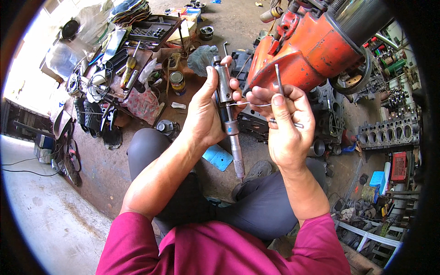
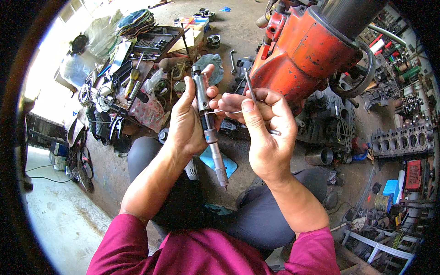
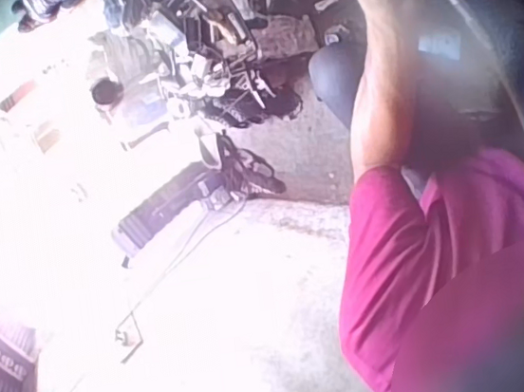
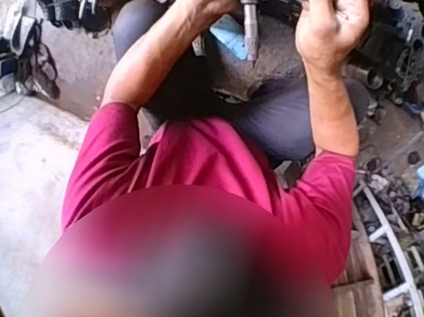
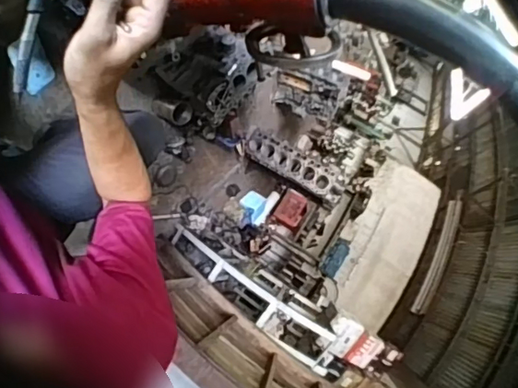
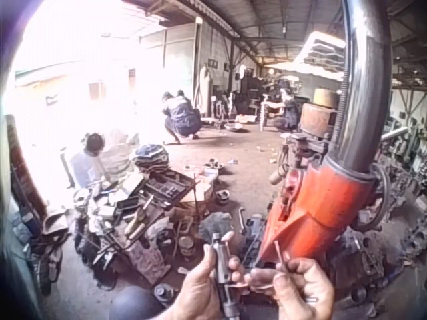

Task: The person sits on the floor in a workshop and uses a small metal tool to adjust a cylindrical mechanical component held in both hands. The person repeatedly inserts the tool into a slot on the part and rotates it, then removes the tool and repositions the part.

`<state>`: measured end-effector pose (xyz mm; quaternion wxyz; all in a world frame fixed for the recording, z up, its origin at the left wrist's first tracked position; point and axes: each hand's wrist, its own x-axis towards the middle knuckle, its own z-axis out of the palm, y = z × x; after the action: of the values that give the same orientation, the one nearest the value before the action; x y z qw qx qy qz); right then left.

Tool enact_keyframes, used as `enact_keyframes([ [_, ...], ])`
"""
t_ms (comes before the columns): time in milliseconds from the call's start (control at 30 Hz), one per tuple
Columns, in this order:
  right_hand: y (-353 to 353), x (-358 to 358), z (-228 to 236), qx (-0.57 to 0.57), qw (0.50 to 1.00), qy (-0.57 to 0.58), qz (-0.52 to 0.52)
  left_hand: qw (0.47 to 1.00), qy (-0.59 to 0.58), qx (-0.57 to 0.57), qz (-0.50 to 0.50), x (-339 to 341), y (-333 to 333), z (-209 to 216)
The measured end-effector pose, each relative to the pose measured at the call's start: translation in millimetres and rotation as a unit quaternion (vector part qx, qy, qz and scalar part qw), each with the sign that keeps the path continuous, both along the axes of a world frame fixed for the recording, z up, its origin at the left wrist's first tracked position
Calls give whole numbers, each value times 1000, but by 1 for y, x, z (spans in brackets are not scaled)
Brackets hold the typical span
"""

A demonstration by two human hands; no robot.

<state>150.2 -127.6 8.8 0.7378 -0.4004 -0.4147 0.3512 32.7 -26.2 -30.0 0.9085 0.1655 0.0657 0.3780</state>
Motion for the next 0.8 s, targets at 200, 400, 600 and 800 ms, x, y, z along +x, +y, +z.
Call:
enact_keyframes([
  [200, 0, -1, 0, 3, 1000, 2, -2, 1000, -10, 3, -4, 0, 0, 0],
  [400, -1, -3, 0, 8, 1000, -18, -11, 1000, -10, 4, 1, 0, 1, 0],
  [600, -1, -5, -2, 26, 999, -30, -12, 1000, -21, 0, -6, -2, 1, 0],
  [800, 0, -4, -3, 34, 999, -26, -6, 1000, -23, 1, -10, -3, 1, 0],
])
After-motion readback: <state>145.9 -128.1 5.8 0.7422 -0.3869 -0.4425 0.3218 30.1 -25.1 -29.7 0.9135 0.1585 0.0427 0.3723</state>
